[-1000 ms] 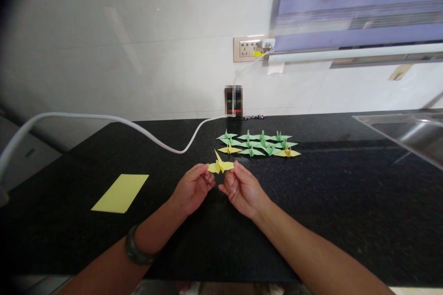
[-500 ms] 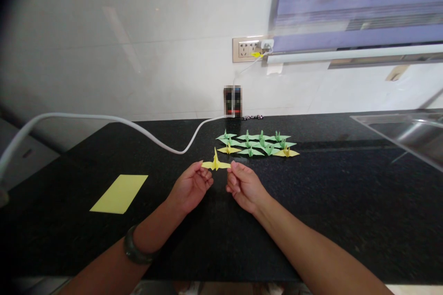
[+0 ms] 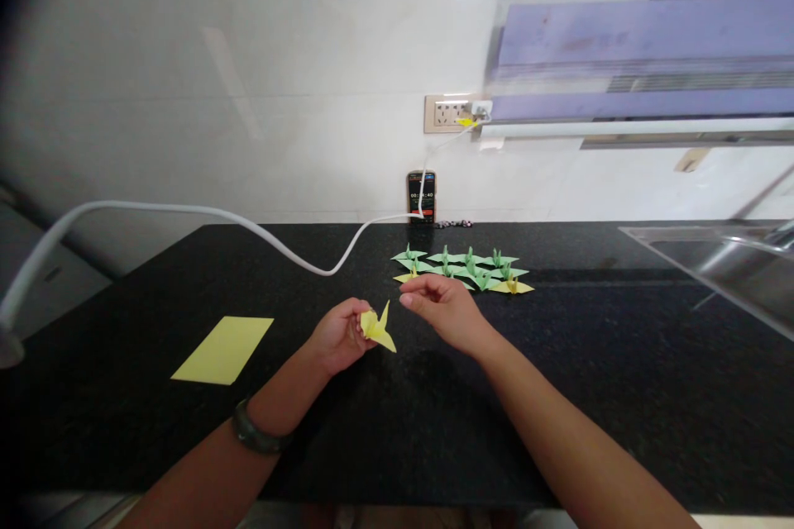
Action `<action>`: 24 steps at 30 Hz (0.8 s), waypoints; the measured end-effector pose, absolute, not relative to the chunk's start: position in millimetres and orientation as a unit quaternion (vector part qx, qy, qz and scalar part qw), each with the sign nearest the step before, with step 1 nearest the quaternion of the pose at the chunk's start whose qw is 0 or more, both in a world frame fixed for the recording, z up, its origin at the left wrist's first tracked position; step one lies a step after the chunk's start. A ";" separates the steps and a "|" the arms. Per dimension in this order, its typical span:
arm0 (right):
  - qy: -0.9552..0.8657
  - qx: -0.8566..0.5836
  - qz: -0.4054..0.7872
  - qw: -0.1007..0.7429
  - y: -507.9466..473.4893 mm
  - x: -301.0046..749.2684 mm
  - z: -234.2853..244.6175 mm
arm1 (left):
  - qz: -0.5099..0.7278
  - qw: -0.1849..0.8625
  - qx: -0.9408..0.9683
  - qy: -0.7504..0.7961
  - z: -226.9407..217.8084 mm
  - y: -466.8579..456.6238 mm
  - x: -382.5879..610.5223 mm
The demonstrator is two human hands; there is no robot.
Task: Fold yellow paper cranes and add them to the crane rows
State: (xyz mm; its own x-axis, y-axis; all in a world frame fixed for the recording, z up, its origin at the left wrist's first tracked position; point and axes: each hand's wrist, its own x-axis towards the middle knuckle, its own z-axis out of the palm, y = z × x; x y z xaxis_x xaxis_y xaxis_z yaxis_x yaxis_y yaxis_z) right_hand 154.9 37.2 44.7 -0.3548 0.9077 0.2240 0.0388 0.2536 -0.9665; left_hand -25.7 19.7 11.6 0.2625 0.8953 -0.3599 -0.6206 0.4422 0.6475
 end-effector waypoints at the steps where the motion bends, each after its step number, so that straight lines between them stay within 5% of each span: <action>1: -0.686 -0.352 0.482 0.416 36.1 151.1 45.8 | 0.487 0.773 0.194 0.357 12.9 19.5 -26.4; 14: -0.862 -0.288 0.314 0.276 23.7 149.6 60.4 | 0.459 0.779 0.229 0.359 15.6 14.2 -22.1; 24: -0.782 -0.439 0.310 0.316 21.1 165.5 35.1 | 0.537 0.728 0.219 0.366 16.0 25.1 -36.5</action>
